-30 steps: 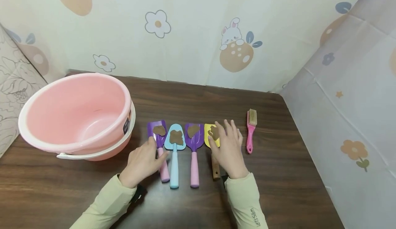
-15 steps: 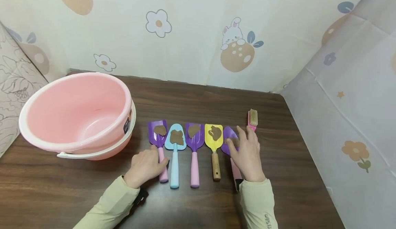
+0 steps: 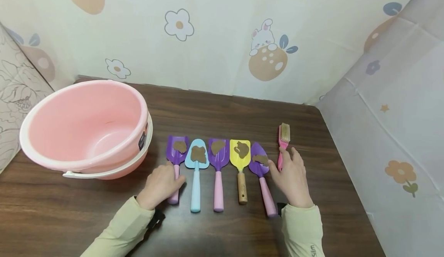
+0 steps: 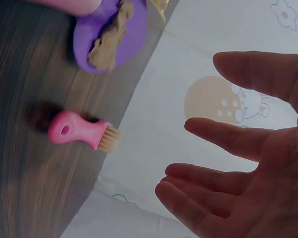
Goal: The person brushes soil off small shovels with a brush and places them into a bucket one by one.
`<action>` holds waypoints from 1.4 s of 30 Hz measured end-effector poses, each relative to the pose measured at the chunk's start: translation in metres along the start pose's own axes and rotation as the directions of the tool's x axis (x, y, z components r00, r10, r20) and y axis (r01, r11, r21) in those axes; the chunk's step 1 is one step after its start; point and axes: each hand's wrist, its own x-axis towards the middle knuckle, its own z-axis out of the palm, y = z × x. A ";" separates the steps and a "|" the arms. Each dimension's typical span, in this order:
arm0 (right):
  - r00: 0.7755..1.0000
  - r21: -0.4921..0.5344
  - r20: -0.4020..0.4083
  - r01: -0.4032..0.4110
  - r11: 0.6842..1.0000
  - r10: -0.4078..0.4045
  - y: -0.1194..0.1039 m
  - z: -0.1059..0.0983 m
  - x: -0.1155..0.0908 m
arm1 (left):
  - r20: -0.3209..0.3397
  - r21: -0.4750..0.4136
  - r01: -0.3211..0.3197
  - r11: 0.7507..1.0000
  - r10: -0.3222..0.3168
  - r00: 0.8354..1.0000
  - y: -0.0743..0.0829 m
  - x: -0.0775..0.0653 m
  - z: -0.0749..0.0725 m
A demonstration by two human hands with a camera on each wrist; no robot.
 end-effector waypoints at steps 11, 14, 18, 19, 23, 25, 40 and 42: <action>0.988 -0.060 0.153 -0.015 0.998 0.024 0.023 -0.001 0.018 | 0.004 -0.041 0.029 0.999 -0.028 1.000 -0.003 -0.008 -0.016; 0.981 -0.106 0.191 -0.023 0.994 0.043 0.035 0.004 0.027 | -0.027 -0.057 -0.003 0.998 0.002 1.000 -0.001 -0.011 -0.017; 0.966 -0.176 0.231 -0.077 0.981 0.117 0.049 0.010 0.032 | -0.037 -0.088 -0.013 0.996 0.010 0.999 0.002 -0.017 -0.019; 0.961 -0.184 0.240 -0.091 0.979 0.134 0.051 0.011 0.032 | -0.037 -0.098 -0.014 0.995 0.010 0.999 0.002 -0.018 -0.019; 0.943 -0.179 0.278 -0.136 0.974 0.183 0.060 0.016 0.036 | -0.047 -0.142 -0.036 0.989 0.030 0.998 0.005 -0.023 -0.023; 0.938 -0.169 0.288 -0.150 0.974 0.194 0.063 0.018 0.038 | -0.058 -0.139 -0.059 0.989 0.051 0.997 0.007 -0.026 -0.024; 0.913 -0.097 0.332 -0.219 0.971 0.239 0.073 0.016 0.043 | -0.123 -0.145 -0.152 0.978 0.134 0.983 0.007 -0.033 -0.025; 0.901 -0.070 0.344 -0.256 0.964 0.264 0.072 0.016 0.042 | -0.120 -0.153 -0.150 0.977 0.132 0.984 0.007 -0.034 -0.025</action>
